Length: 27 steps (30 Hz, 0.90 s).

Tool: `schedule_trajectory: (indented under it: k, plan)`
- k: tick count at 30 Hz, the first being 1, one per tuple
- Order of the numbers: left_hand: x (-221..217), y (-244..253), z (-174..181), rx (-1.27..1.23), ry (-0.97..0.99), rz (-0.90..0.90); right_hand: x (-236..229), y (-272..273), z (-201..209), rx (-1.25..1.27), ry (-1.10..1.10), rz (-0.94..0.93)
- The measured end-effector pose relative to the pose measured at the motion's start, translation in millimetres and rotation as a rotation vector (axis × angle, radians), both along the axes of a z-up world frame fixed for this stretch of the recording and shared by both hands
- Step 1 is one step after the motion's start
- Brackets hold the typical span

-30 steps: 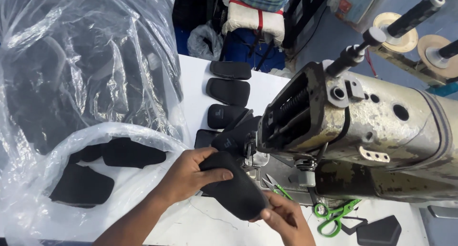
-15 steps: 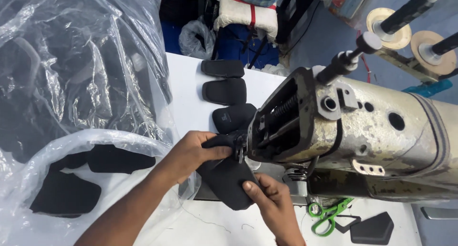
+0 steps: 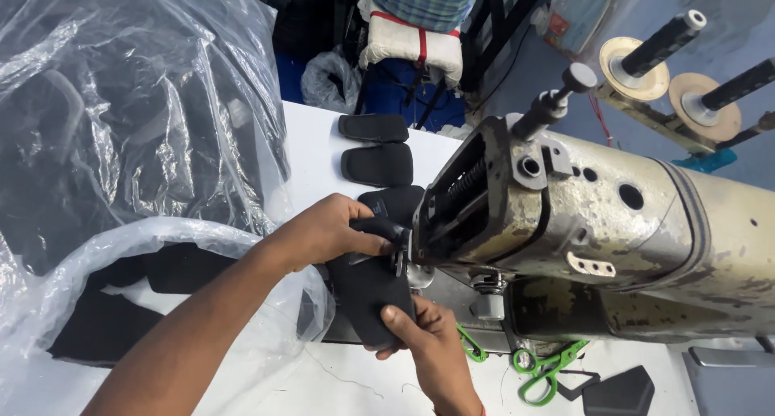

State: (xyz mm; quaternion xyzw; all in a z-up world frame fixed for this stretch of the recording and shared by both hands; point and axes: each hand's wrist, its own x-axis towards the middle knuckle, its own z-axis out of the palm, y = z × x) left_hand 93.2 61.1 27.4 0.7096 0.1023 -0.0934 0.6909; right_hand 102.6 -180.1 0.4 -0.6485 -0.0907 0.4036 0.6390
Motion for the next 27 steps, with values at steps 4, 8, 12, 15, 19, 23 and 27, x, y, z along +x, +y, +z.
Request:
schedule_trajectory:
  k: [4, 8, 12, 15, 19, 23, 27]
  plan:
    - [1.2, 0.6, 2.6, 0.06, 0.039, 0.005, -16.5, 3.0, 0.8, 0.06, -0.07, -0.072]
    - [16.4, 10.9, 1.8, 0.232, -0.002, -0.075, -24.4, 9.9, -11.2, 0.079, -0.011, -0.207]
    - [30.5, 16.7, -0.9, 0.156, -0.089, -0.128, -28.0, 23.4, -16.6, 0.081, 0.087, -0.286]
    - [42.1, 23.0, 9.6, 0.218, -0.089, -0.154, -31.8, 33.4, -18.0, 0.107, 0.106, -0.361]
    - [52.0, 31.4, 11.2, 0.309, -0.13, -0.165, -35.6, 45.5, -2.8, 0.143, 0.091, -0.389]
    - [46.6, 42.6, 4.9, 0.256, -0.135, -0.142, -38.0, 51.2, -2.7, 0.092, 0.069, -0.466]
    - [16.0, 47.1, 10.0, 0.345, -0.176, -0.042, -33.8, 41.7, -13.0, 0.058, -0.001, -0.45]
